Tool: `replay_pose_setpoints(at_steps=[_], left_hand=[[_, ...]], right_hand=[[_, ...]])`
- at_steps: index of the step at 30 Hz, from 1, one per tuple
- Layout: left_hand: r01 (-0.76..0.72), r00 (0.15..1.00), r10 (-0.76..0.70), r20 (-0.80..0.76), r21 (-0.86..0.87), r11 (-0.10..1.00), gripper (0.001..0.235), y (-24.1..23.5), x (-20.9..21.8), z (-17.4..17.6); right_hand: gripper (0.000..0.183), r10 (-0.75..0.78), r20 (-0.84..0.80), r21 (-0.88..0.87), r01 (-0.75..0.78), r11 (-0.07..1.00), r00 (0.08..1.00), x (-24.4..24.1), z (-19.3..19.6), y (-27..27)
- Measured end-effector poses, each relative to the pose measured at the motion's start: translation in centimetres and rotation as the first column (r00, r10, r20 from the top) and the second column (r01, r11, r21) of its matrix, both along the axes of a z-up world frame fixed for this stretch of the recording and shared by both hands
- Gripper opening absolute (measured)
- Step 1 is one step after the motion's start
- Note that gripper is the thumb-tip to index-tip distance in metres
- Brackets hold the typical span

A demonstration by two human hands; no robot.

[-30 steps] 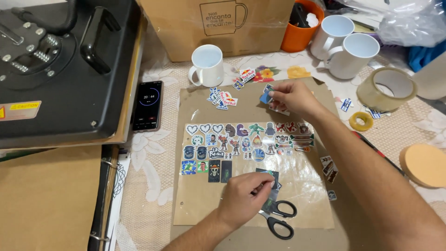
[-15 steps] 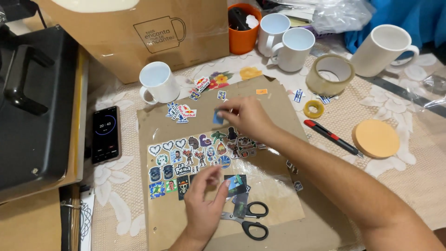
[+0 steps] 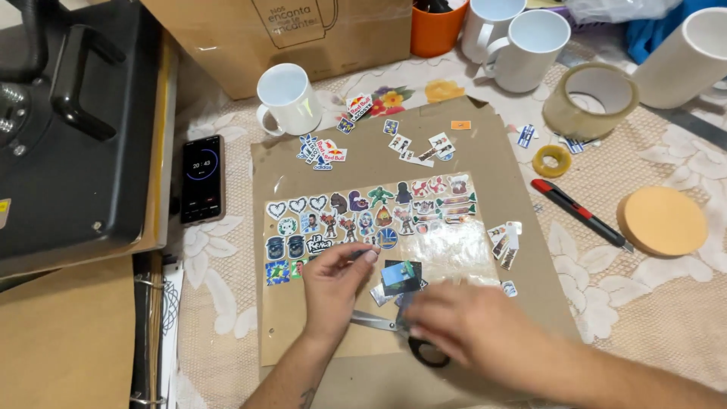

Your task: Cutting, peeling, and arranging small stickers on a transfer sheet for heat pressing.

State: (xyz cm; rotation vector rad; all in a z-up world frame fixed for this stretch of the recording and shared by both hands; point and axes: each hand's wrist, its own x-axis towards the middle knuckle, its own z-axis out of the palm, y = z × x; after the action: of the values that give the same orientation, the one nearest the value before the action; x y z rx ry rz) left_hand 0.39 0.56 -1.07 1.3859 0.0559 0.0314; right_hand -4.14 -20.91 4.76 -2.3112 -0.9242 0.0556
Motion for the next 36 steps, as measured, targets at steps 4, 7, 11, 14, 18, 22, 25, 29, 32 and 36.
replay_pose_setpoints(at_steps=[4, 7, 11, 14, 18, 22, 25, 29, 32, 36], left_hand=[[0.014, 0.998, -0.018, -0.053, -0.072, 0.997, 0.012, 0.5, 0.6, 0.6], [0.12, 0.992, -0.124, -0.03, -0.101, 0.988, 0.013, 0.7, 0.4, 1.5], [0.232, 0.972, -0.235, -0.016, -0.09, 0.968, 0.019, 0.7, 0.5, 2.0], [0.533, 0.843, -0.535, -0.059, -0.054, 0.845, 0.017, 0.7, -0.6, 3.0], [0.737, 0.589, -0.806, -0.055, 0.446, 0.508, 0.031, -0.3, -1.4, 4.8], [0.581, 0.576, -0.817, 0.015, 0.696, 0.422, 0.024, -0.3, -1.2, 3.1], [0.593, 0.596, -0.803, -0.006, 0.677, 0.436, 0.023, -0.2, -1.1, 3.3], [0.548, 0.632, -0.774, -0.035, 0.726, 0.415, 0.021, -0.3, -0.9, 2.6], [0.518, 0.666, -0.745, -0.036, 0.741, 0.427, 0.021, -0.1, -0.5, 2.6], [0.507, 0.702, -0.711, -0.036, 0.726, 0.464, 0.022, -0.1, -0.4, 2.3]], right_hand=[[0.031, 0.076, 0.168, -0.246, -0.033, 0.969, 0.983, -4.3, -6.6, -0.3], [0.049, 0.009, 0.069, -0.363, 0.017, 0.932, 0.998, -5.3, -7.3, -0.3], [0.053, -0.107, 0.028, -0.367, 0.11, 0.924, 0.994, -4.8, -6.4, 0.2], [0.055, -0.139, -0.029, -0.371, 0.119, 0.921, 0.99, -4.7, -5.4, 0.6], [0.051, -0.144, 0.028, -0.391, 0.143, 0.909, 0.989, -4.8, -5.5, 0.7], [0.042, -0.194, -0.018, -0.377, 0.173, 0.91, 0.981, -5.3, -5.1, 0.7], [0.064, -0.19, -0.142, -0.333, 0.134, 0.934, 0.971, -5.6, -5.1, 0.1], [0.058, -0.129, -0.08, -0.405, 0.086, 0.91, 0.988, -6.4, -5.7, -0.5], [0.054, -0.056, -0.05, -0.434, 0.029, 0.9, 0.997, -6.7, -6.8, -1.6], [0.064, -0.04, -0.208, -0.52, -0.076, 0.851, 0.977, -6.5, -6.2, -2.5]])
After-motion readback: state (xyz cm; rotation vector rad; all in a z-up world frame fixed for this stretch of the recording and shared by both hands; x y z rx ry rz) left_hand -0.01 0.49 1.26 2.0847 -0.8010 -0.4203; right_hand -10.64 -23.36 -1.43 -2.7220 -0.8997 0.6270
